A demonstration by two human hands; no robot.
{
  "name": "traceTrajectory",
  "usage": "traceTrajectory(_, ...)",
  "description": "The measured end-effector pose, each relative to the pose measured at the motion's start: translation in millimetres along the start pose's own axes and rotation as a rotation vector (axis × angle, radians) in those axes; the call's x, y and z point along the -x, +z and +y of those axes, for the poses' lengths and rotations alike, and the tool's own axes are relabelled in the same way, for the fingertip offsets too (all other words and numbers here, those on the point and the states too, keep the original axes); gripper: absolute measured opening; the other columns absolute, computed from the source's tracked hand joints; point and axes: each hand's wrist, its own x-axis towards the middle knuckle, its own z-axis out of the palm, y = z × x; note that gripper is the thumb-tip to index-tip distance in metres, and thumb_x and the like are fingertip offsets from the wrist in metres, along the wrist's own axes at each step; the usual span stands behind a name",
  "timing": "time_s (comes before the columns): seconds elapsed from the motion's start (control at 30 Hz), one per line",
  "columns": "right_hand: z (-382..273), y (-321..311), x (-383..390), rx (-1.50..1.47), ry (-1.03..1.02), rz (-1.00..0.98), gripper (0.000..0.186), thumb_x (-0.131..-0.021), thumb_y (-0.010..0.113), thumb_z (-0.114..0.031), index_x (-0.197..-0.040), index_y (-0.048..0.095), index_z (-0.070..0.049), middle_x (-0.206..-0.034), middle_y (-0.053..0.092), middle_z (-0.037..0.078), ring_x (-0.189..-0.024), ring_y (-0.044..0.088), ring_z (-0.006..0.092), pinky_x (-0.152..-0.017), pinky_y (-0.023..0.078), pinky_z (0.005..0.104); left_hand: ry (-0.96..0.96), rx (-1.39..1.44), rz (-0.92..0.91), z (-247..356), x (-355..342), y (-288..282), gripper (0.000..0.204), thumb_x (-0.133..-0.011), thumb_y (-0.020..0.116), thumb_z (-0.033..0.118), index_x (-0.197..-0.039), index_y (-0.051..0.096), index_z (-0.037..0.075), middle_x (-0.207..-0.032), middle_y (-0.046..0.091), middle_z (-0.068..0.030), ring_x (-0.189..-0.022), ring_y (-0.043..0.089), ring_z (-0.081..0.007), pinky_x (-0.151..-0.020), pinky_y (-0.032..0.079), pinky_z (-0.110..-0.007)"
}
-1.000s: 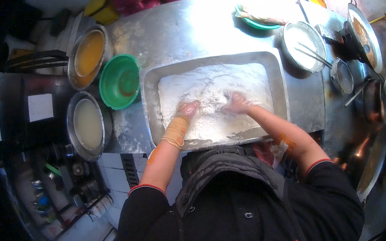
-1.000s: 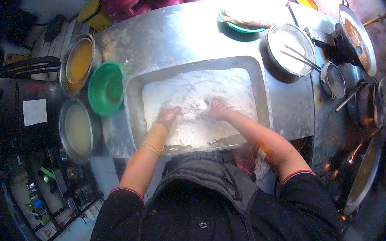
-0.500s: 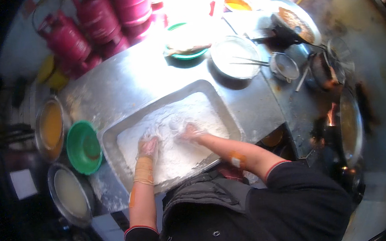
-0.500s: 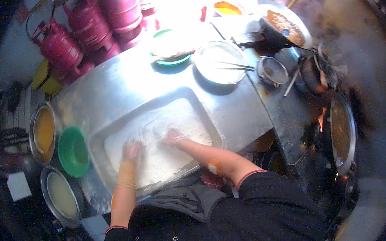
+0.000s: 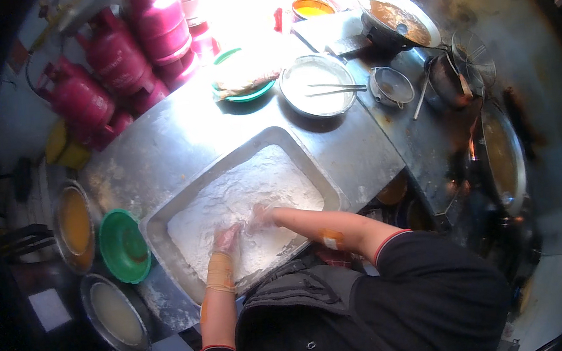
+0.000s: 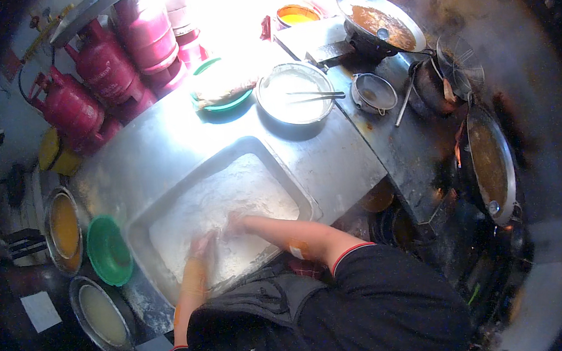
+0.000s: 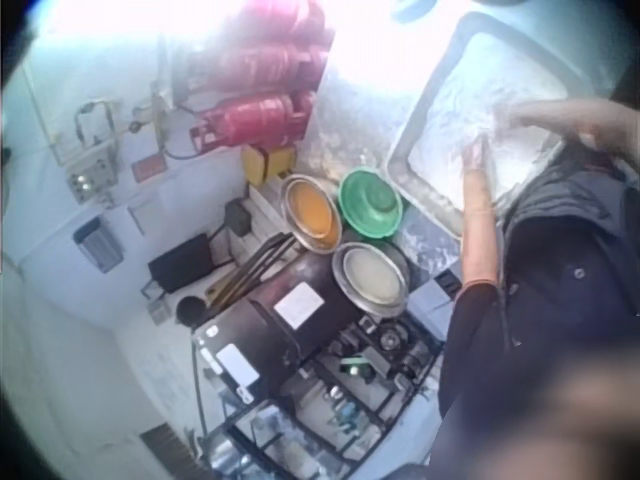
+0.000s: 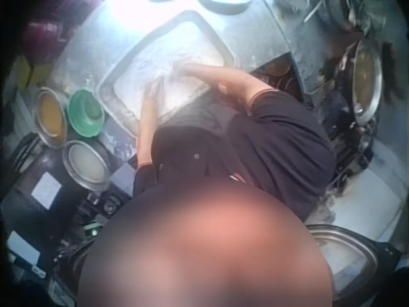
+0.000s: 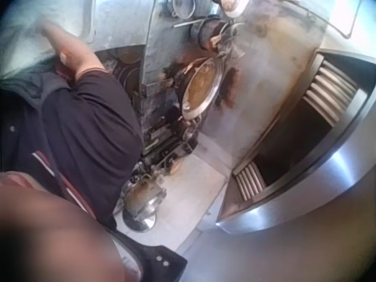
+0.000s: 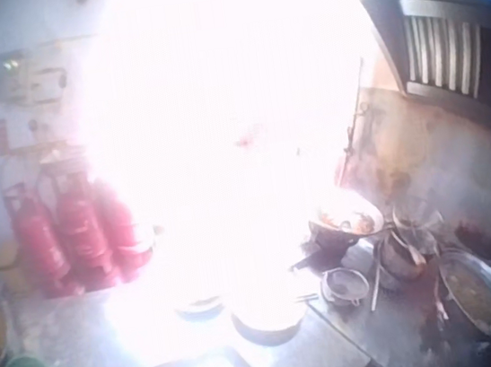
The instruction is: The person retrieves raw chicken pieces from a refrigerator, places them on a tray, and coats them in flour. They then dip the floured chicken into a liquid mixture and place it into a large pot of hot oil to fry. The person uses a ladle to manage the frying process.
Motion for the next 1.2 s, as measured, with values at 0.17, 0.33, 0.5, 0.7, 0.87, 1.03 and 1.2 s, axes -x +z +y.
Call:
traceTrajectory(0.17, 6.7, 1.6, -8.9, -0.196, -0.018, -0.012, 0.079, -0.067, 0.088, -0.039, -0.127, 0.065, 0.007, -0.128, 0.065, 0.03, -0.127, 0.061, 0.0361, -0.104, 0.05, 0.0436, 0.107, -0.129, -0.068, 22.4, 6.4, -20.9, 0.06, -0.083, 0.082, 0.009, -0.136, 0.057, -0.002, -0.124, 0.067, -0.0161, -0.104, 0.066, -0.0238, -0.092, 0.056, -0.037)
traceTrajectory(0.33, 8.7, 6.6, -7.4, 0.376, -0.19, 0.164, 0.082, -0.078, 0.082, -0.038, -0.138, 0.055, 0.01, -0.136, 0.062, 0.028, -0.125, 0.062, 0.0412, -0.108, 0.048, 0.044, 0.141, -0.609, 0.039, 33.4, 14.7, -14.1, 0.061, -0.082, 0.083, 0.021, -0.134, 0.061, -0.001, -0.125, 0.069, -0.0171, -0.112, 0.065, -0.0262, -0.095, 0.053, -0.038)
traceTrajectory(0.5, 20.1, -8.6, -12.2, -0.139, 0.0, -0.231, 0.067, -0.086, 0.075, -0.035, -0.138, 0.058, 0.004, -0.133, 0.065, 0.021, -0.118, 0.064, 0.0316, -0.102, 0.052, 0.0413, 0.099, -0.644, -0.108, 26.3, 24.0, -11.4, 0.062, -0.092, 0.073, 0.04, -0.138, 0.061, 0.001, -0.129, 0.069, -0.0175, -0.115, 0.065, -0.0281, -0.1, 0.049, -0.037)
traceTrajectory(0.7, 8.6, 4.3, -9.3, -0.226, 0.019, 0.136, 0.062, -0.088, 0.073, -0.041, -0.133, 0.066, 0.001, -0.135, 0.065, 0.022, -0.129, 0.059, 0.0307, -0.112, 0.045, 0.0471, 0.021, -0.513, 0.162, 41.2, 38.4, 5.9, 0.064, -0.096, 0.068, 0.047, -0.141, 0.06, 0.003, -0.134, 0.068, -0.0134, -0.12, 0.062, -0.0249, -0.103, 0.047, -0.035)
traceTrajectory(0.87, -0.4, 4.0, -13.4, -0.2, 0.024, -0.19, 0.083, -0.08, 0.079, -0.046, -0.145, 0.056, 0.001, -0.147, 0.055, 0.024, -0.139, 0.05, 0.0341, -0.117, 0.04, 0.0445, 0.023, -0.391, 0.008, 53.7, 36.3, 19.4, 0.052, -0.099, 0.066, 0.038, -0.138, 0.063, 0.004, -0.136, 0.066, -0.0152, -0.125, 0.059, -0.0244, -0.107, 0.044, -0.035)
traceTrajectory(1.03, 36.8, -2.7, -10.7, -0.068, -0.033, 0.111, 0.084, -0.083, 0.076, -0.047, -0.147, 0.051, 0.001, -0.14, 0.059, 0.022, -0.136, 0.052, 0.0354, -0.115, 0.042, 0.043, -0.038, -0.321, 0.189, 60.1, 63.8, -9.7, 0.057, -0.088, 0.073, 0.034, -0.13, 0.065, -0.003, -0.12, 0.072, -0.0192, -0.103, 0.069, -0.0292, -0.09, 0.054, -0.037)
traceTrajectory(1.2, 36.0, -17.6, 3.0, 0.124, 0.055, 0.209, 0.06, -0.085, 0.075, -0.026, -0.133, 0.061, 0.008, -0.125, 0.07, 0.021, -0.114, 0.067, 0.0255, -0.098, 0.054, 0.0365, 0.061, -0.961, 0.25, 100.1, 89.9, -23.0, 0.051, -0.078, 0.073, 0.031, -0.114, 0.071, -0.005, -0.104, 0.074, -0.0246, -0.095, 0.072, -0.0343, -0.087, 0.056, -0.039)
